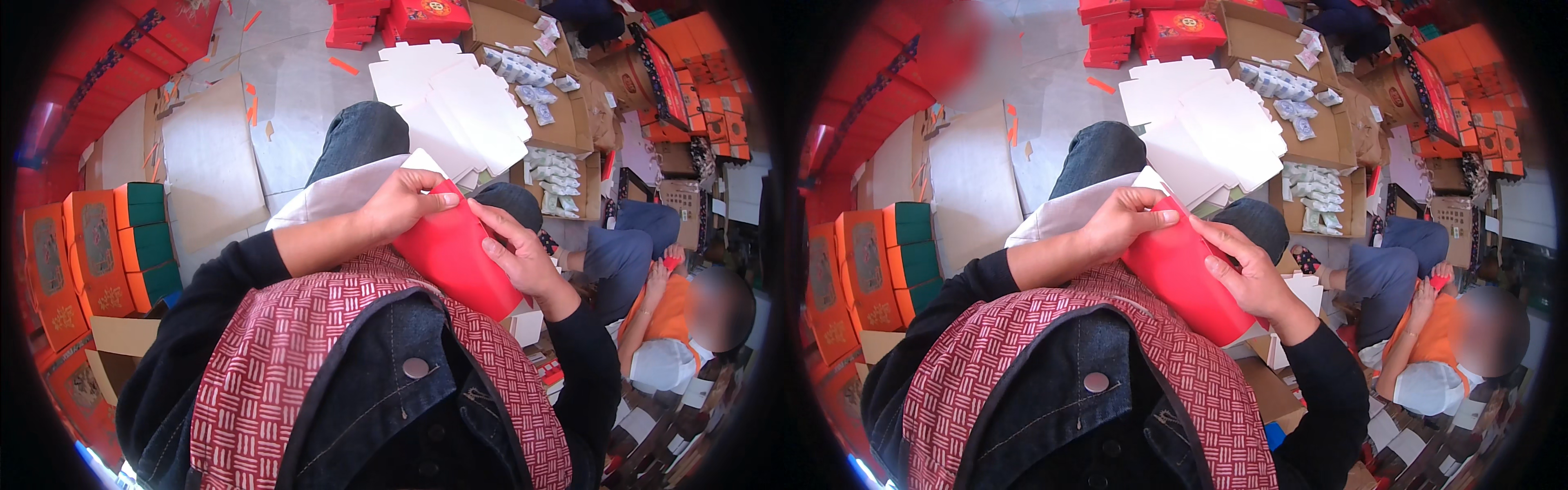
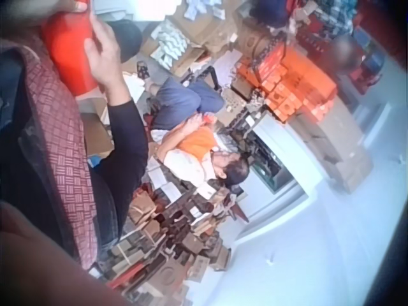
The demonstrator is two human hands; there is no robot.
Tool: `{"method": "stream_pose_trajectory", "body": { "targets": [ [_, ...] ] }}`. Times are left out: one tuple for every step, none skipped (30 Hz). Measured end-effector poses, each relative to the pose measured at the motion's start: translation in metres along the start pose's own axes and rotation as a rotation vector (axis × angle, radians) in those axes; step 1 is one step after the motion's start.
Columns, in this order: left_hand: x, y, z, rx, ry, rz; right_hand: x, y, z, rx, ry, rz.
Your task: The person folds red and white paper sheets into small boxes by hand, then places the finished boxes into a pile on the floor. The person repeats this process continuously.
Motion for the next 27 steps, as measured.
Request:
{"method": "stream_pose_trajectory", "body": {
  "targets": [
    [-0.001,0.0,0.001,-0.006,0.007,-0.004,0.0,0.0,0.002,0.005,-0.007,0.001],
    [-0.001,-0.001,0.001,0.002,0.003,0.0,-0.001,-0.001,0.002,0.011,-0.014,0.0],
    [-0.001,-0.001,0.0,0.01,-0.001,0.005,-0.001,-0.001,0.002,0.002,-0.008,-0.001],
    [-0.001,-0.002,0.0,0.018,-0.006,0.01,-0.001,-0.002,0.001,-0.008,-0.003,-0.002],
    [-0.001,-0.002,0.001,0.009,-0.007,0.01,0.0,-0.001,0.001,-0.017,0.002,-0.004],
    [-0.002,-0.002,0.002,-0.001,-0.008,0.011,0.0,-0.001,0.0,-0.018,0.001,-0.002],
    [-0.003,-0.003,0.003,-0.01,-0.009,0.012,0.001,-0.001,0.0,-0.02,0.0,0.001],
    [-0.003,-0.004,0.004,-0.012,0.0,0.016,0.001,-0.001,0.0,-0.02,-0.001,0.002],
    [-0.005,-0.005,0.006,-0.014,0.008,0.021,0.002,-0.001,0.0,-0.025,0.006,0.004],
    [-0.005,-0.005,0.007,-0.016,0.016,0.025,0.003,-0.001,-0.001,-0.03,0.013,0.006],
    [-0.005,-0.005,0.007,-0.02,0.018,0.033,0.003,-0.002,-0.002,-0.036,0.02,0.011],
    [-0.005,-0.005,0.006,-0.023,0.02,0.041,0.001,-0.002,-0.002,-0.017,0.008,0.017],
    [-0.005,-0.004,0.006,-0.026,0.022,0.049,-0.001,-0.002,-0.002,0.002,-0.004,0.024],
    [-0.006,-0.002,0.003,0.031,-0.017,0.044,-0.001,-0.002,-0.003,0.02,-0.016,0.029],
    [-0.007,0.0,0.001,0.088,-0.056,0.038,-0.001,-0.001,-0.004,0.014,-0.029,0.029],
    [-0.007,0.002,-0.001,0.145,-0.095,0.031,-0.001,-0.001,-0.004,0.007,-0.043,0.029],
    [-0.006,0.002,-0.004,0.218,-0.118,0.071,-0.001,-0.002,-0.004,0.001,-0.056,0.031],
    [-0.005,0.003,-0.007,0.292,-0.142,0.11,-0.002,-0.002,-0.005,0.022,-0.1,0.024],
    [-0.004,0.004,-0.009,0.365,-0.165,0.149,-0.003,-0.002,-0.005,0.042,-0.144,0.018],
    [-0.003,0.005,-0.009,0.324,-0.16,0.149,-0.003,-0.001,-0.006,0.062,-0.187,0.01],
    [-0.003,0.007,-0.01,0.284,-0.155,0.15,-0.003,0.0,-0.008,0.074,-0.195,0.005],
    [-0.002,0.007,-0.01,0.243,-0.151,0.15,-0.003,0.001,-0.011,0.086,-0.203,0.0],
    [-0.001,0.007,-0.01,0.283,-0.164,0.184,-0.003,0.001,-0.013,0.099,-0.212,-0.004],
    [-0.002,0.006,-0.009,0.324,-0.177,0.217,-0.003,0.002,-0.013,0.11,-0.24,-0.008],
    [-0.001,0.005,-0.008,0.365,-0.19,0.251,-0.004,0.002,-0.013,0.121,-0.269,-0.012],
    [-0.002,0.005,-0.006,0.359,-0.191,0.274,-0.003,0.003,-0.014,0.131,-0.298,-0.016],
    [-0.003,0.006,-0.005,0.354,-0.192,0.297,-0.002,0.004,-0.015,0.13,-0.312,-0.027]
  ]
}}
Point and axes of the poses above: each hand's wrist, its own y-axis away from the middle knuckle, its own x-axis out of the palm, z = x × y, the point moved 4 cm from there along -y, towards the middle knuckle, and after that the axes turned 10 degrees about y, right-handed, at the moved point
